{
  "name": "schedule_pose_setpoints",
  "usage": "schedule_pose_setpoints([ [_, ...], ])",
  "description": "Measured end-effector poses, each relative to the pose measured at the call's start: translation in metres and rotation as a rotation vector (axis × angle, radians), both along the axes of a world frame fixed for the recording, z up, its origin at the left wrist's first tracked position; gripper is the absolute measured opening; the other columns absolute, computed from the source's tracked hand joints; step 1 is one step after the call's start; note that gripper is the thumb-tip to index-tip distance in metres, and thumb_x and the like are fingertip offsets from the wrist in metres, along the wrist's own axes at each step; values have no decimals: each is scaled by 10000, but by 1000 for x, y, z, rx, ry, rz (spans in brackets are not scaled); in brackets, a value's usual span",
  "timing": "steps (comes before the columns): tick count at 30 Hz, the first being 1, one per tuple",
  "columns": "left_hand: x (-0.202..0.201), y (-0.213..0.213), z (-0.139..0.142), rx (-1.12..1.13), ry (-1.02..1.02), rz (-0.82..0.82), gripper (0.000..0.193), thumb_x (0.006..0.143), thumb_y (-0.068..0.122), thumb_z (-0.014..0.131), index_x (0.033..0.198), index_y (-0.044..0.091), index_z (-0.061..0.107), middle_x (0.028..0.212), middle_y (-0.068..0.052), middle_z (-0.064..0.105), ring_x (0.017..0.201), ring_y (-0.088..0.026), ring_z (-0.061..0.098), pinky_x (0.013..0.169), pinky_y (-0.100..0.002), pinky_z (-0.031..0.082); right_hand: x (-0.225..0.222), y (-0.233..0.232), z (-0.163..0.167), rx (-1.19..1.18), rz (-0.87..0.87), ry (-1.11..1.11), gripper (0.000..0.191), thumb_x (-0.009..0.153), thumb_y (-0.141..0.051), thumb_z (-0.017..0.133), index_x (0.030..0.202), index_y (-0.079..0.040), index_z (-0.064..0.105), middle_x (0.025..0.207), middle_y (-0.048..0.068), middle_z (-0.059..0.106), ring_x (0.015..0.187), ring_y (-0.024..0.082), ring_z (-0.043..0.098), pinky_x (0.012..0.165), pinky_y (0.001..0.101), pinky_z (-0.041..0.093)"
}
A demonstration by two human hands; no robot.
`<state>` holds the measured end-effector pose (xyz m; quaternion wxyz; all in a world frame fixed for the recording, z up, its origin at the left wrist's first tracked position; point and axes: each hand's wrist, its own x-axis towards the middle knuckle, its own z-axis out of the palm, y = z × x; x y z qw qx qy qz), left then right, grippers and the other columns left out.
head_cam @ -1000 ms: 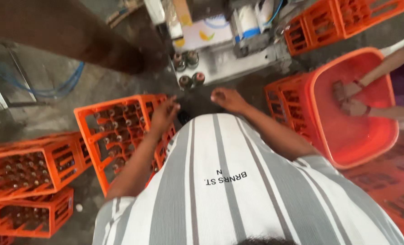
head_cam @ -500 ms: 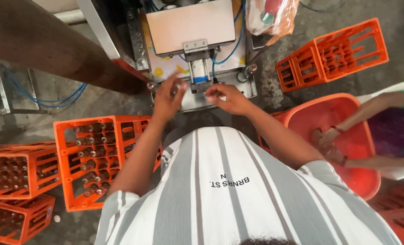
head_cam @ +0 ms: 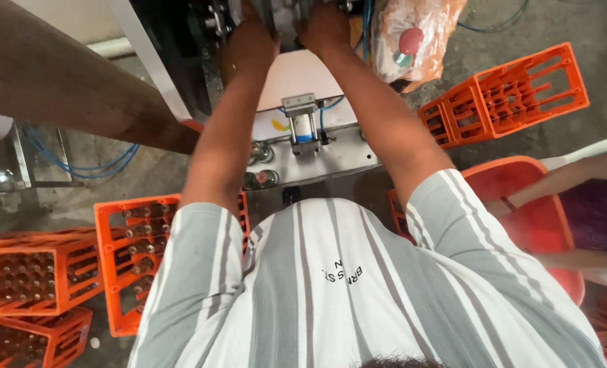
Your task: The person repeatedly picks up empty glass bottles from orange crates, places them under a filling machine nozzle, and then moves the filled bottles into a red basin. The process is repeated continuously throughout the clip.
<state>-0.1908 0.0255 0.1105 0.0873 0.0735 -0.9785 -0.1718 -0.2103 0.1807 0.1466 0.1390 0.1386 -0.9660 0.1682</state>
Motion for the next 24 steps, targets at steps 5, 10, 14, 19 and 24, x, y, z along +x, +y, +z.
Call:
schedule_pose_setpoints([
  [5,-9,1,-4,84,-50,72,1199,832,496,836,1553,-22,30,1007,-209,747,859,-384,740,717,-468,596,-6,-25,6,-109,-142,-97,1141,797,-497,868,1541,43,191,961,257,718,844,431,717,690,503,588],
  [10,-8,-3,-5,164,34,109,1304,777,472,852,1582,13,-66,1002,-182,759,871,-379,747,709,-469,597,-11,-33,7,-132,-289,-249,1229,794,-496,856,1583,-8,51,982,249,724,869,431,725,701,500,597],
  [14,-18,-9,-13,360,-3,115,1245,733,477,845,1597,65,50,1068,-216,746,915,-382,749,749,-465,600,-18,-28,-8,-314,-213,-103,1204,766,-471,874,1559,7,104,1039,276,716,912,457,710,748,506,582],
  [19,-15,-15,-27,587,-21,137,888,813,576,752,1522,136,450,1195,-194,774,1088,-363,719,923,-437,567,-16,-16,-35,-530,-177,-186,681,880,-544,830,1335,-84,614,1182,215,756,1111,392,726,959,457,573],
  [24,95,-19,-47,1121,172,-304,588,1022,240,652,1523,6,451,1268,-102,636,1107,-185,612,978,-335,525,81,42,-81,-762,47,-115,702,940,-408,751,1452,-6,488,1289,237,695,1207,376,679,1032,440,523],
])
